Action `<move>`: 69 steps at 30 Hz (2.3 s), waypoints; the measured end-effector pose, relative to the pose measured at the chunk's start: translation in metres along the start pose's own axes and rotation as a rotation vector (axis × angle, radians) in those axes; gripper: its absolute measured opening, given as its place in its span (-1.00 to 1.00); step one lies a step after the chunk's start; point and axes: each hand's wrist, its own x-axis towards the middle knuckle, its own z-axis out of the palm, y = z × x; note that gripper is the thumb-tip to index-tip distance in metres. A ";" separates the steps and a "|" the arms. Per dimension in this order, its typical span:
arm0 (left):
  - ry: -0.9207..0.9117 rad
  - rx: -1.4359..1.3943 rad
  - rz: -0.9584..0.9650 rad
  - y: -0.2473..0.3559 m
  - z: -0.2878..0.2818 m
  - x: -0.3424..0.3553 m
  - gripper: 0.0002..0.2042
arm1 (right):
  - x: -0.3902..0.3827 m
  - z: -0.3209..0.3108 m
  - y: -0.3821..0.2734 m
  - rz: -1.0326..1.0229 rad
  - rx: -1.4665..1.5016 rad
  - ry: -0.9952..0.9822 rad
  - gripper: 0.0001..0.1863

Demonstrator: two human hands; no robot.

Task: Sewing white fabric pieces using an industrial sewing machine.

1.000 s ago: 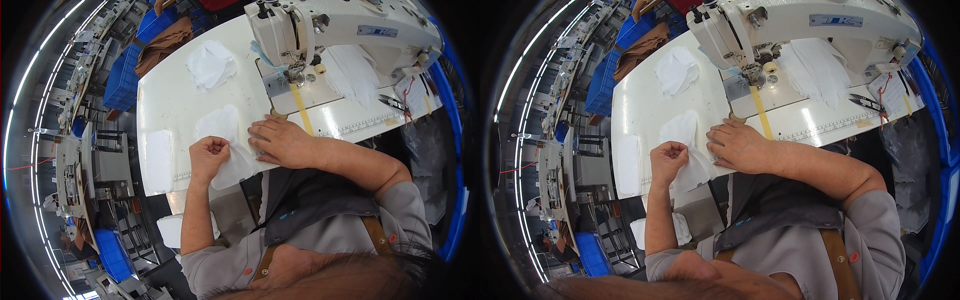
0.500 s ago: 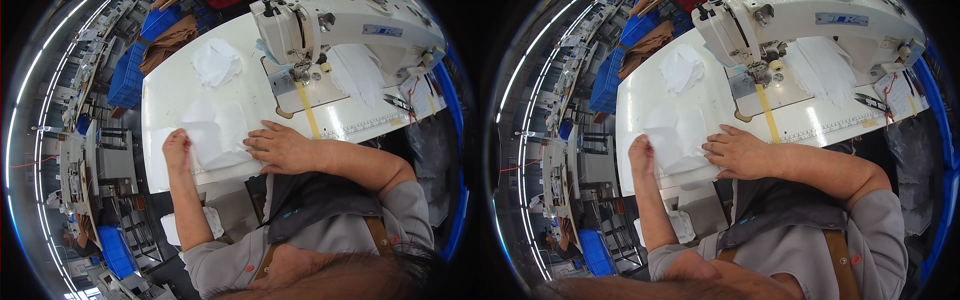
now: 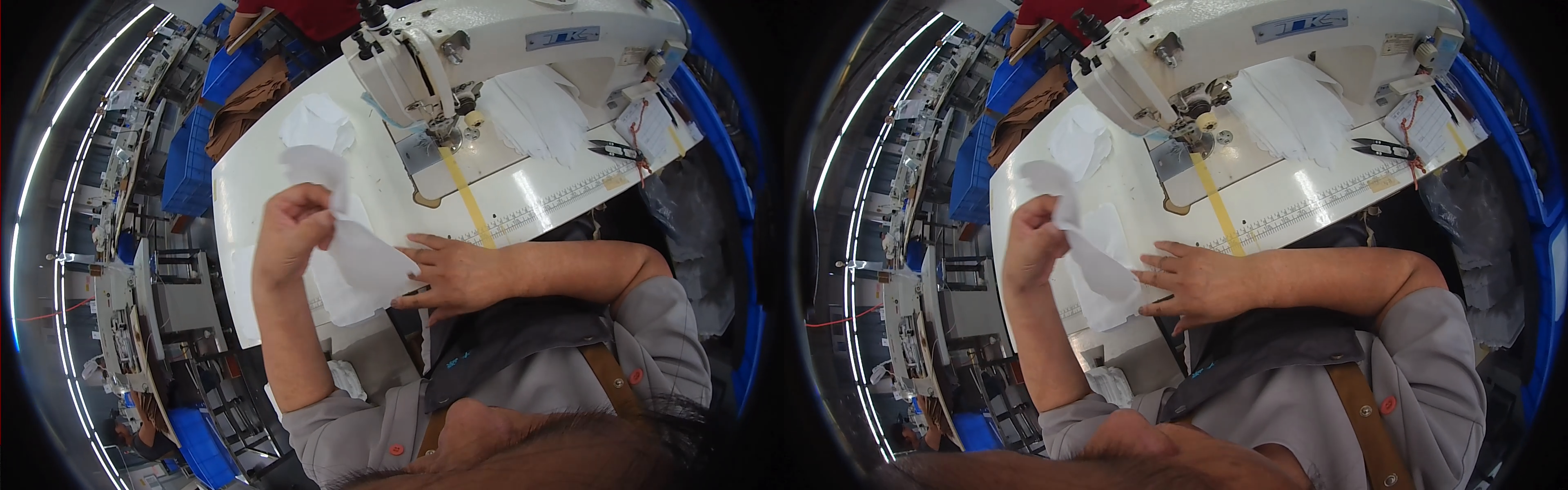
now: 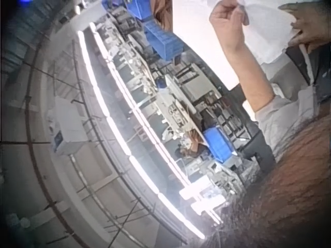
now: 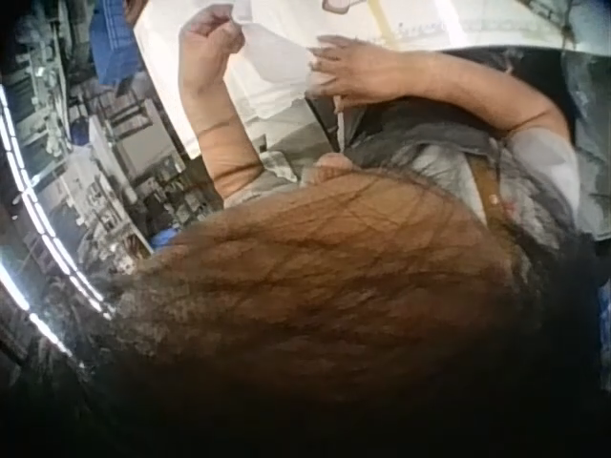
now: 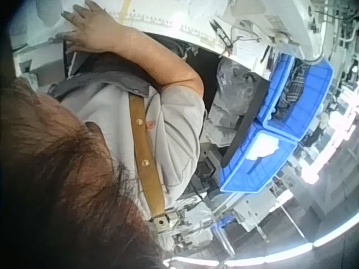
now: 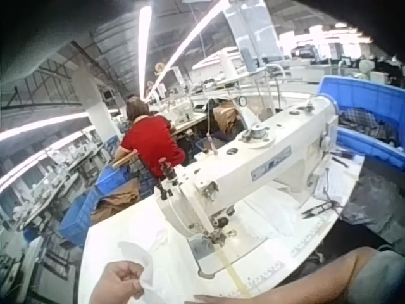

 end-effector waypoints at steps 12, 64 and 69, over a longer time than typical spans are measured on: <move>-0.017 1.041 0.265 -0.089 0.126 0.038 -0.41 | -0.103 -0.094 -0.002 0.322 -0.050 0.244 -0.85; -0.086 0.163 -0.055 -0.076 0.135 0.058 -0.35 | -0.101 -0.154 0.031 0.873 0.564 0.518 -0.89; -0.220 -0.247 0.051 -0.072 0.137 0.067 -0.13 | -0.085 -0.115 0.007 0.794 1.023 0.410 -0.87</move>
